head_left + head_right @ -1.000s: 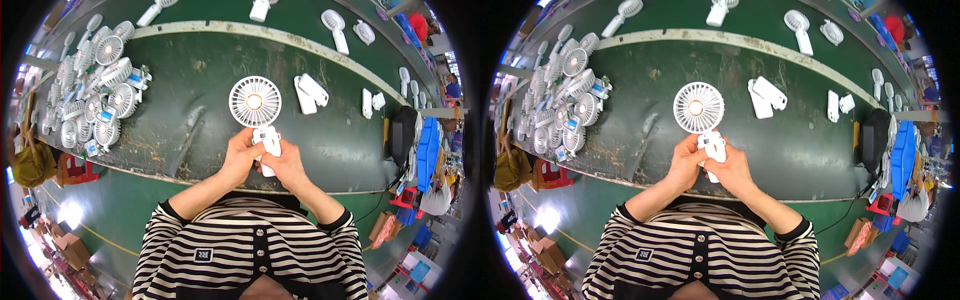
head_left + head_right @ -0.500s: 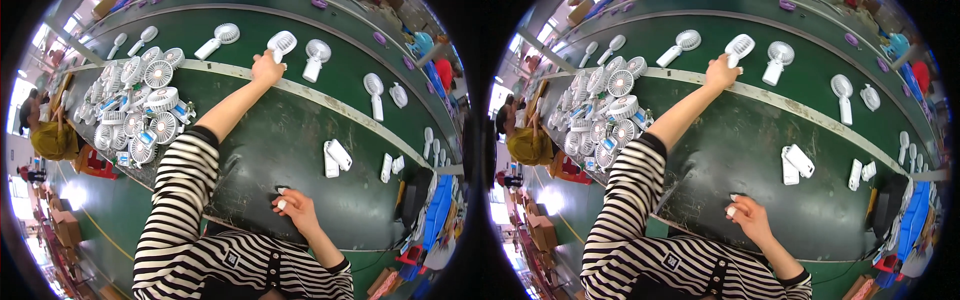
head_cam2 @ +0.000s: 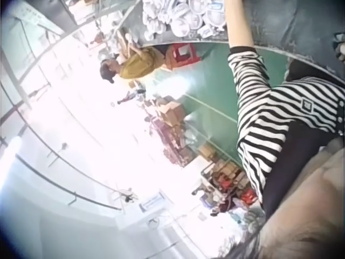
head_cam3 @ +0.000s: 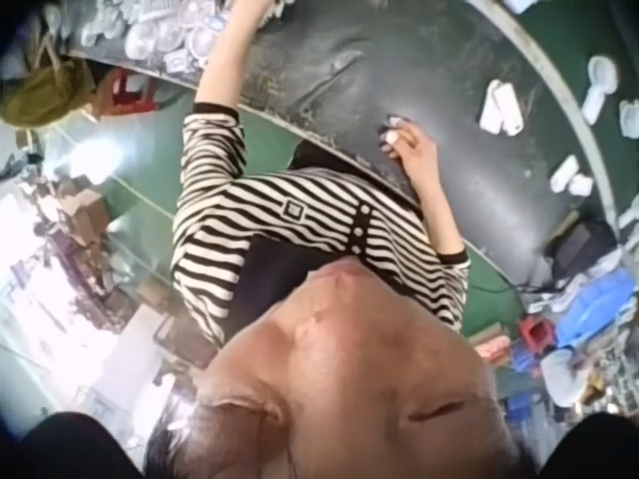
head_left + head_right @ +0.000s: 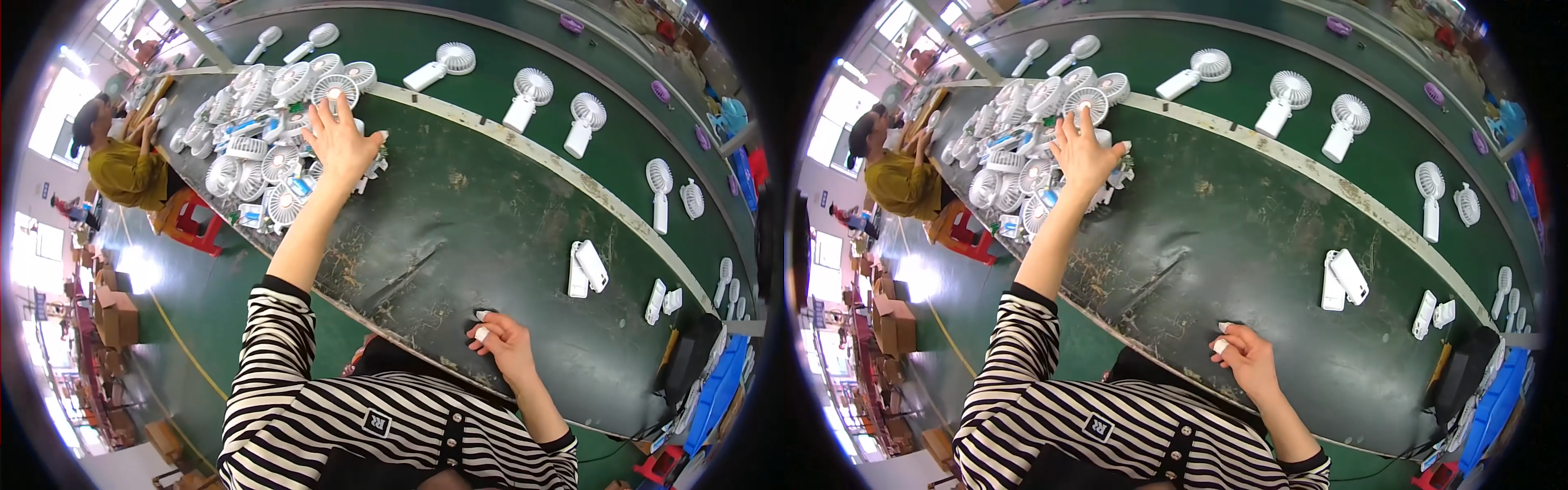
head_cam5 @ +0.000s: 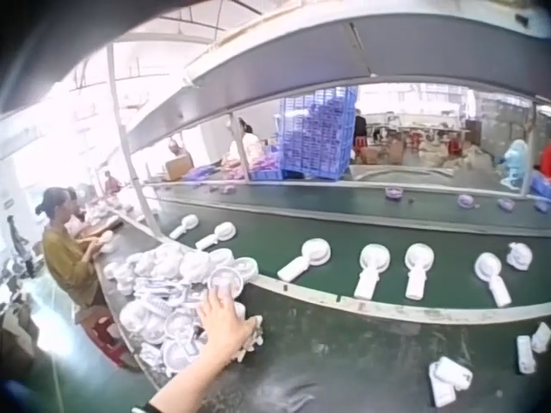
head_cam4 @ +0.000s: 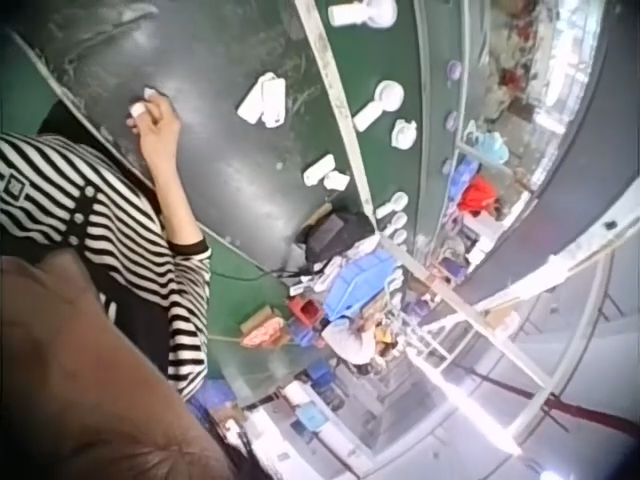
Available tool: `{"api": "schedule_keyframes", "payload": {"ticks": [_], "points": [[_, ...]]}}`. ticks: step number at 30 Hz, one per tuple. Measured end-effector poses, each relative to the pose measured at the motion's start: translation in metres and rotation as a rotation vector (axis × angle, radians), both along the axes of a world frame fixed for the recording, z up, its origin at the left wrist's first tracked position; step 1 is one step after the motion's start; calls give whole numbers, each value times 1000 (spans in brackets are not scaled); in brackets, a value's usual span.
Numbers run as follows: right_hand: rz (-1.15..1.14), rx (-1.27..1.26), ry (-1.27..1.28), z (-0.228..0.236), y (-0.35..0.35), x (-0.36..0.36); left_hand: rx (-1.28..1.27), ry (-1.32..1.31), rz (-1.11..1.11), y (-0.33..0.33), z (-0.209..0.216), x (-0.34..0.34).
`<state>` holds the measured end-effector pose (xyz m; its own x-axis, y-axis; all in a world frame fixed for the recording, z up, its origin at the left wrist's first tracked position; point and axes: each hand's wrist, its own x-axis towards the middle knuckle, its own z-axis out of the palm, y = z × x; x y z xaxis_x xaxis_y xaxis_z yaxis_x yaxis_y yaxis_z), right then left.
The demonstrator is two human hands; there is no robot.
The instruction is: The person assembles small handheld fans by connecting the fan heads and electronic components into the handle bases and snapping the back covers into place by hand.
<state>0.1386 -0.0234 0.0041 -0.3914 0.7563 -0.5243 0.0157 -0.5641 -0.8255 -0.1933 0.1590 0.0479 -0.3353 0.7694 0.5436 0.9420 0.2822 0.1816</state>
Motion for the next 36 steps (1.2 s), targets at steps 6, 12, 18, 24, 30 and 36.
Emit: {"api": "schedule_keyframes", "payload": {"ticks": [6,12,18,24,30,36], "points": [[18,46,-25,12,-10,-14,-119,-13,97,-5,-15,-34],[36,59,-65,16,-14,-10,312,-36,-106,-30,-13,-16],[-104,34,151,20,15,-26,367,-286,-507,-99,7,83],[-327,-36,542,12,36,-21,233,-560,-683,-141,-34,171],[-527,4,181,10,19,25,-73,-816,-906,-169,-43,218],[-531,260,5,6,12,64,-189,-708,-1120,-149,-20,177]]}}
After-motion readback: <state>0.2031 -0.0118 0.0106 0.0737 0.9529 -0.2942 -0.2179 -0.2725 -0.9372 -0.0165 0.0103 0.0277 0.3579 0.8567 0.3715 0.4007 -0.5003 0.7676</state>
